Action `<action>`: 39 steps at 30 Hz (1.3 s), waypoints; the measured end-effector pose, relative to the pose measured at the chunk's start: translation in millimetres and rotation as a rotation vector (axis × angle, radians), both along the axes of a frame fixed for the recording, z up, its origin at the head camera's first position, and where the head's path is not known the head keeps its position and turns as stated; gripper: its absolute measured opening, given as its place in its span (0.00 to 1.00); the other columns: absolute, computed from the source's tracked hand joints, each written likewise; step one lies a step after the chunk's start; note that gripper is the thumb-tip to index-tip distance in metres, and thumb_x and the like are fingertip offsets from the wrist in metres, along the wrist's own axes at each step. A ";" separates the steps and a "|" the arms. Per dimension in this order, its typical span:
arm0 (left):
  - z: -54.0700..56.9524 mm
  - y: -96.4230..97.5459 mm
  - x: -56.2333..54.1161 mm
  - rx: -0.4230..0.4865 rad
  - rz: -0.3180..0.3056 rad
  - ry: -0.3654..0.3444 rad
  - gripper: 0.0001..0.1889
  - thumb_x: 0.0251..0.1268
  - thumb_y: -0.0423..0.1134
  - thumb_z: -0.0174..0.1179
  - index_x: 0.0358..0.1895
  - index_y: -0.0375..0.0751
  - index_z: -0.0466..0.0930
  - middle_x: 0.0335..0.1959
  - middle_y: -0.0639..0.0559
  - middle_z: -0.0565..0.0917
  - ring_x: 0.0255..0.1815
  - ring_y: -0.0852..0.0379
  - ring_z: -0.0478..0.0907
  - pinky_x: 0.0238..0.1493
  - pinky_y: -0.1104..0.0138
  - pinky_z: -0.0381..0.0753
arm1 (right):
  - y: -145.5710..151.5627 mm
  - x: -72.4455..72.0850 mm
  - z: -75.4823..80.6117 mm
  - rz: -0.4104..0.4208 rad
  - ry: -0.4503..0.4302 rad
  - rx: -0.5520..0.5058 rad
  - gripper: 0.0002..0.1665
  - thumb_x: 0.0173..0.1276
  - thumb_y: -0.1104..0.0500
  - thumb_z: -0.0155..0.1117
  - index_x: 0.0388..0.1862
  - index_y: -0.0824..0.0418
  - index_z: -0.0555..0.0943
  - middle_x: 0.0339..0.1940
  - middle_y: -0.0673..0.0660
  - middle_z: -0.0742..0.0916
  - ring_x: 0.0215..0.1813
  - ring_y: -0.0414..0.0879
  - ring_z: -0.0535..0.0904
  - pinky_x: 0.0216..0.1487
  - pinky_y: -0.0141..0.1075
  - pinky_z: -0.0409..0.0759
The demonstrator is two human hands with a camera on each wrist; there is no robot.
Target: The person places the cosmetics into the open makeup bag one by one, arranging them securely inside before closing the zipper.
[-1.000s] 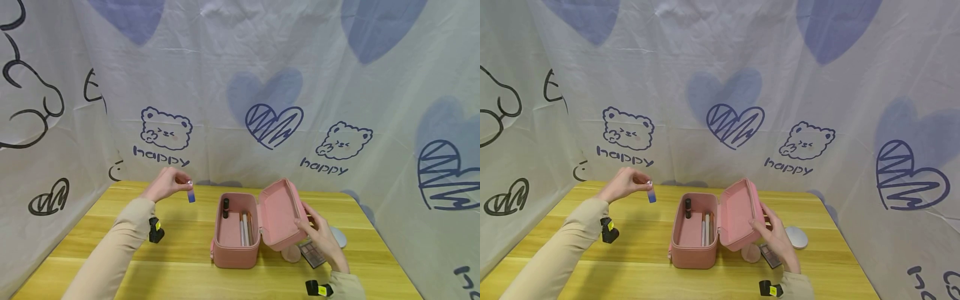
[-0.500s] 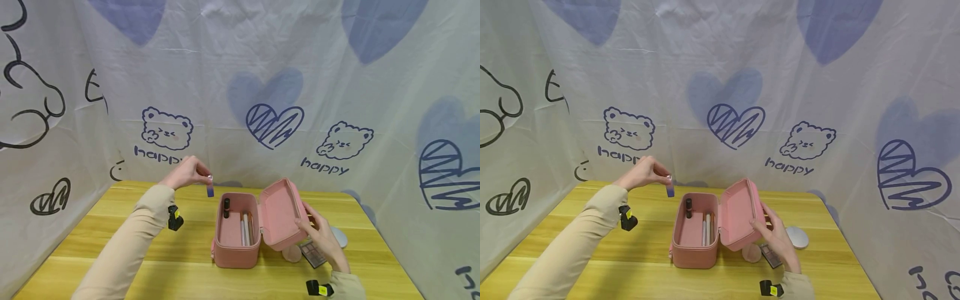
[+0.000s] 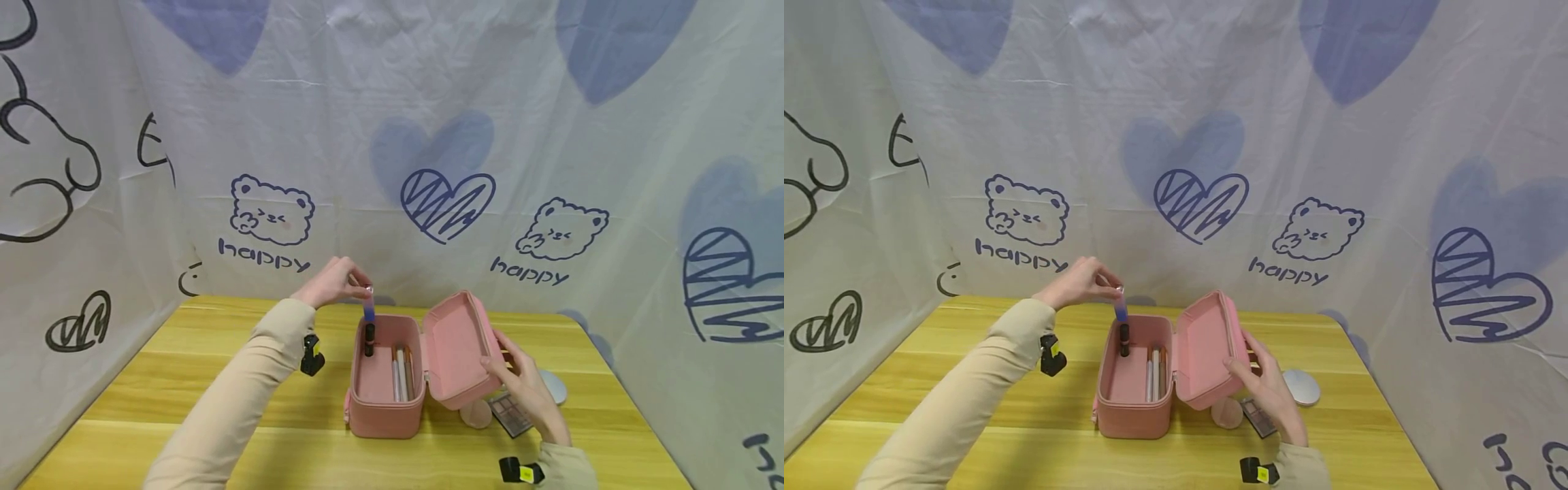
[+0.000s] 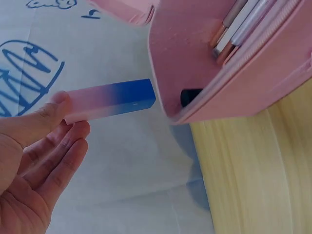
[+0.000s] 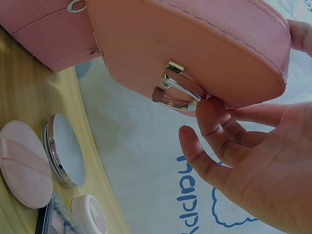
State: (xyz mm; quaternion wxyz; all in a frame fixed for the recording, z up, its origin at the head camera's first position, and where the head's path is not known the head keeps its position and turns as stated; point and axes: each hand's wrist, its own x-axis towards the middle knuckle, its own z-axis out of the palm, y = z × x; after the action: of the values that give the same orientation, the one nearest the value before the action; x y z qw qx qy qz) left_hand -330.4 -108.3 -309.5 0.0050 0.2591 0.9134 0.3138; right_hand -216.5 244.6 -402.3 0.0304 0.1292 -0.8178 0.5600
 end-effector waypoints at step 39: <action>-62.6 59.0 -14.2 -0.470 0.147 0.221 0.05 0.56 0.39 0.74 0.28 0.49 0.86 0.35 0.50 0.88 0.39 0.46 0.84 0.40 0.51 0.82 | 1.2 -1.2 0.7 -0.005 -0.004 -0.003 0.39 0.74 0.56 0.60 0.80 0.61 0.60 0.67 0.68 0.76 0.54 0.42 0.77 0.48 0.31 0.82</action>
State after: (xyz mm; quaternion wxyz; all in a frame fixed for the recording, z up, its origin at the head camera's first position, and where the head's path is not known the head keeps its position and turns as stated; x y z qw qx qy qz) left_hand -344.6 -49.3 -372.1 -0.0577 0.2164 0.9726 0.0624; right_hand -217.7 245.8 -401.6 0.0305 0.1259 -0.8174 0.5613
